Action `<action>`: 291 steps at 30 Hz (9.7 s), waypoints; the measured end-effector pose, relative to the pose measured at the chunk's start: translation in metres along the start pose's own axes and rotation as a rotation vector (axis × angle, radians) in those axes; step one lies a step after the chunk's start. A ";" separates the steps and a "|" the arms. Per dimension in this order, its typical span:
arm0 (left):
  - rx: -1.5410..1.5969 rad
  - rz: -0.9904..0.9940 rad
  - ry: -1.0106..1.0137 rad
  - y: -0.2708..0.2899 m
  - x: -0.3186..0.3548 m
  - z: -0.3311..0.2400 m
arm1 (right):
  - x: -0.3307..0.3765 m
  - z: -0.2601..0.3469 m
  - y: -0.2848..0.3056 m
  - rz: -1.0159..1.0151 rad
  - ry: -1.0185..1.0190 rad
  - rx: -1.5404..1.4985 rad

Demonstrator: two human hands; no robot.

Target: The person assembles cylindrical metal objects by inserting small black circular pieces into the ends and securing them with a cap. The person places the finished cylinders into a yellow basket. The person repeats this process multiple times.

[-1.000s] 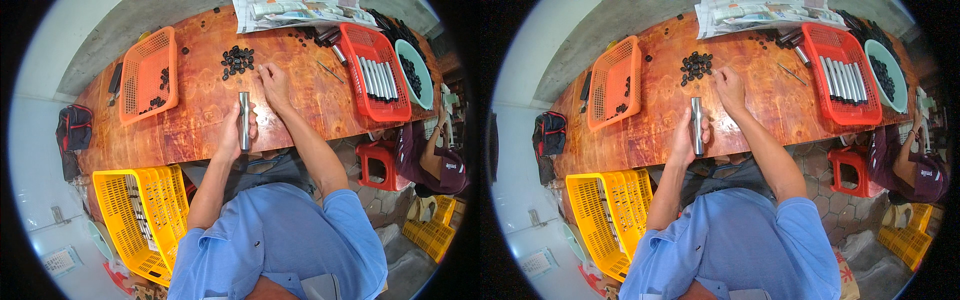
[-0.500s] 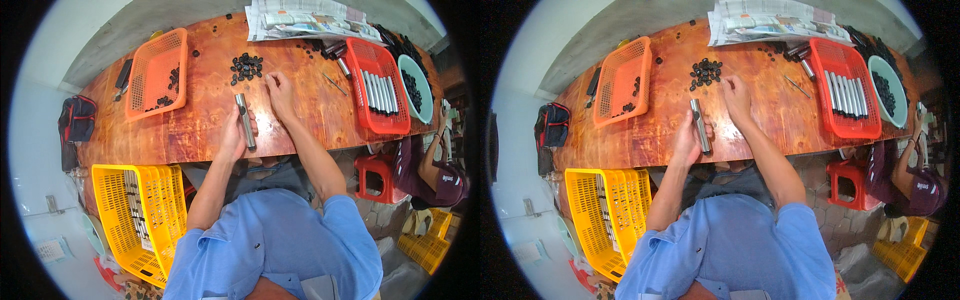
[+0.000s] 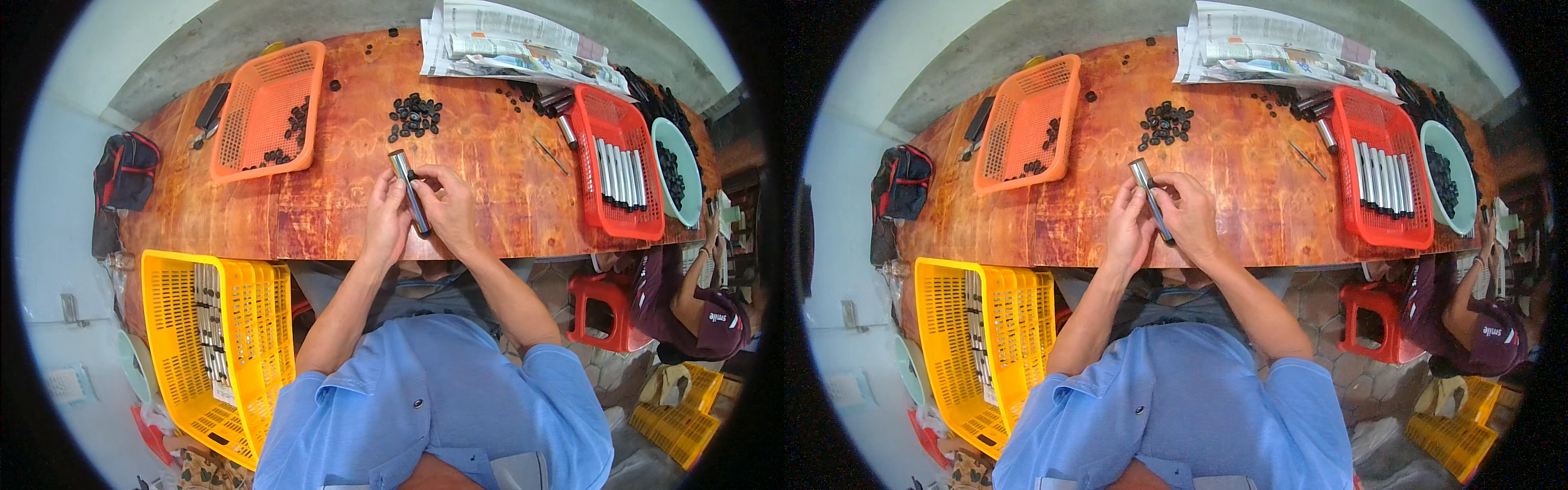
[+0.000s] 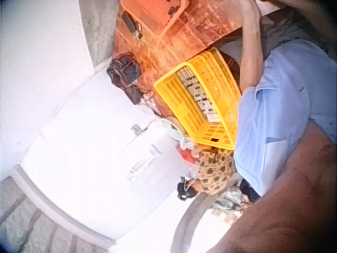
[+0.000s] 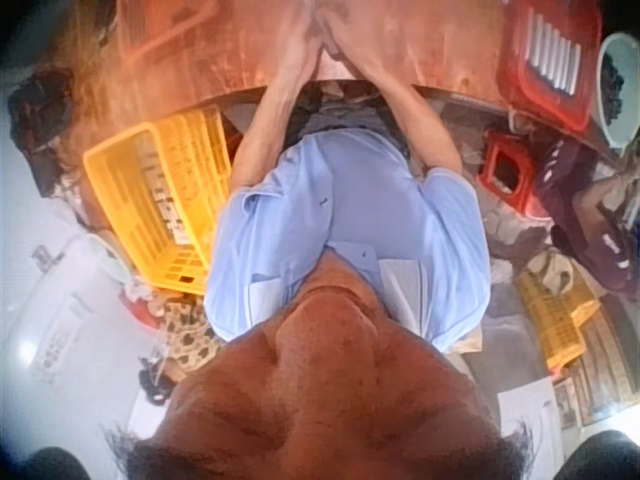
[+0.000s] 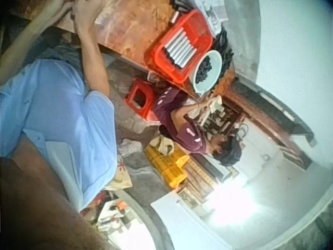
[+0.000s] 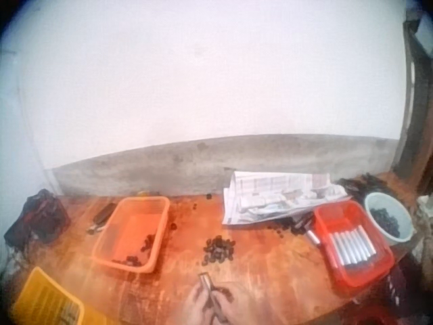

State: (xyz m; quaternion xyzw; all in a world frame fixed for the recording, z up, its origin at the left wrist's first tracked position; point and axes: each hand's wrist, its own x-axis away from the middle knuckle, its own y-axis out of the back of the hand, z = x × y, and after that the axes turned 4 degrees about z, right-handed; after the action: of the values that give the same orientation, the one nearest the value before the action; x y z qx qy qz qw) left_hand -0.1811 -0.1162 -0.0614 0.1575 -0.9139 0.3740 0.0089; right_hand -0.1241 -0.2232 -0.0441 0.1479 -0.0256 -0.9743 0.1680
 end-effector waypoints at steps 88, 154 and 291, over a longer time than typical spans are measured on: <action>-1.761 0.426 -0.764 -0.002 -0.045 0.000 | -0.050 -0.046 0.085 0.300 -0.193 0.239; -1.636 0.356 -0.767 0.006 -0.050 0.018 | -0.064 -0.087 0.032 -0.108 0.187 0.934; -0.177 0.005 -0.050 0.013 -0.014 0.013 | -0.020 -0.024 0.013 0.234 -0.383 -0.272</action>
State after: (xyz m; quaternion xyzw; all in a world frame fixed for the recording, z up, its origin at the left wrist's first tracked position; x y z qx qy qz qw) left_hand -0.1701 -0.1122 -0.0817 0.1632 -0.9437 0.2876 -0.0008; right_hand -0.0950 -0.2289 -0.0600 -0.0672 0.0574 -0.9529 0.2902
